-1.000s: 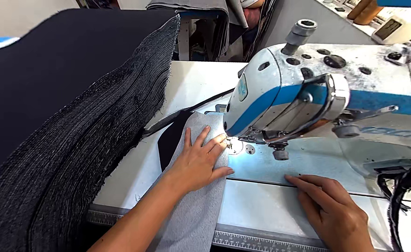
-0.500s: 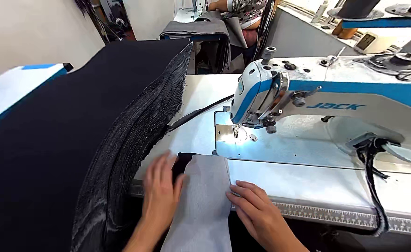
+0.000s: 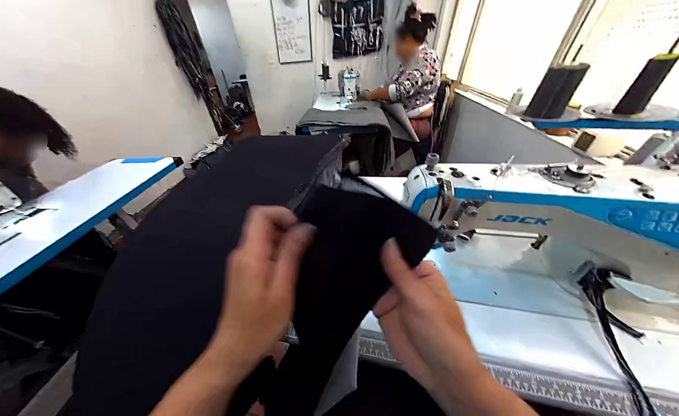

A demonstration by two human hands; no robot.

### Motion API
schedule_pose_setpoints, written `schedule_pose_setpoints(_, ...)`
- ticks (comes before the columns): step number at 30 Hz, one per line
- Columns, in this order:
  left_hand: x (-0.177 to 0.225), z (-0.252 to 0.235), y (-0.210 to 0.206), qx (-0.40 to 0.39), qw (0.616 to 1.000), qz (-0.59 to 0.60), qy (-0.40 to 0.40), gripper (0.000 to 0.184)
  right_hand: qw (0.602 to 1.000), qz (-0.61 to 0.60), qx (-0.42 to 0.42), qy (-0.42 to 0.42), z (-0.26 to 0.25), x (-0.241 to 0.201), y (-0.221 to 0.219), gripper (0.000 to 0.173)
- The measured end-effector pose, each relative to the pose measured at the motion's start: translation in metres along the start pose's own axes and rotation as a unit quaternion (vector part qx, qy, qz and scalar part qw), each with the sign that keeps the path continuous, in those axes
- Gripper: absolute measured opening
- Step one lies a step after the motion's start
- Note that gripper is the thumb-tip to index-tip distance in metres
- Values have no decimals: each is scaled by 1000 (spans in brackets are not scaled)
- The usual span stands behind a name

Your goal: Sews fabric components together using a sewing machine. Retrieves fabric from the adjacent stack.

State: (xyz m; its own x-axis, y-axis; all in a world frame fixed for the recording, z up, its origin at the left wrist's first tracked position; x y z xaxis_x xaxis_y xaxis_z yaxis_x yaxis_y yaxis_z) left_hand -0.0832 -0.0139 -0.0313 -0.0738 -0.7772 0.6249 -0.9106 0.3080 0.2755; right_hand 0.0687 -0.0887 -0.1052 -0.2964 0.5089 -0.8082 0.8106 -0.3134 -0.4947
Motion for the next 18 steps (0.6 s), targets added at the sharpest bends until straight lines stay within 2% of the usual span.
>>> schedule_pose_setpoints(3, 17, -31, 87, 115, 991, -61, -26, 10, 999, -31, 37, -23, -19, -27, 11, 28)
schedule_pose_setpoints(5, 27, -39, 114, 129, 986, -93, -51, 9, 999, 21, 46, 19, -25, -41, 19, 31)
schedule_pose_setpoints(8, 37, -29, 111, 79, 980, -173, -60, 26, 986, 113, 63, 107, -20, -54, 27, 31)
schedule_pose_setpoints(10, 33, -21, 106, 62, 981, -174, -65, 27, 979, 140, 75, 126, -18, -54, 34, 32)
schedule_pose_setpoints(12, 24, -16, 104, 63, 981, -172, -67, 19, 977, 162, 81, 117, -14, -47, 40, 32)
schedule_pose_setpoints(18, -8, -14, 90, 49, 973, -225, -30, 22, 980, 164, 97, 62, -2, -23, 61, 34)
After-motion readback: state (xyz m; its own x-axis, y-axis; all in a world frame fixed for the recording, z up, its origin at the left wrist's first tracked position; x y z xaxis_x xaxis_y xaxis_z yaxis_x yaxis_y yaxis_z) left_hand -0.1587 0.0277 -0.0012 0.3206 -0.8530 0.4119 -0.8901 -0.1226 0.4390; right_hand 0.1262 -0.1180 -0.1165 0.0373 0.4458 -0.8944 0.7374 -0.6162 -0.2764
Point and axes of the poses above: each hand's wrist, its own z-axis away from the middle knuckle, its own y-axis out of the back of the hand, x = y × z, the point moved 8 cm from there along -z, towards the middle knuckle, and after that the axes turned 7 degrees about z, right-handed, at the moved point
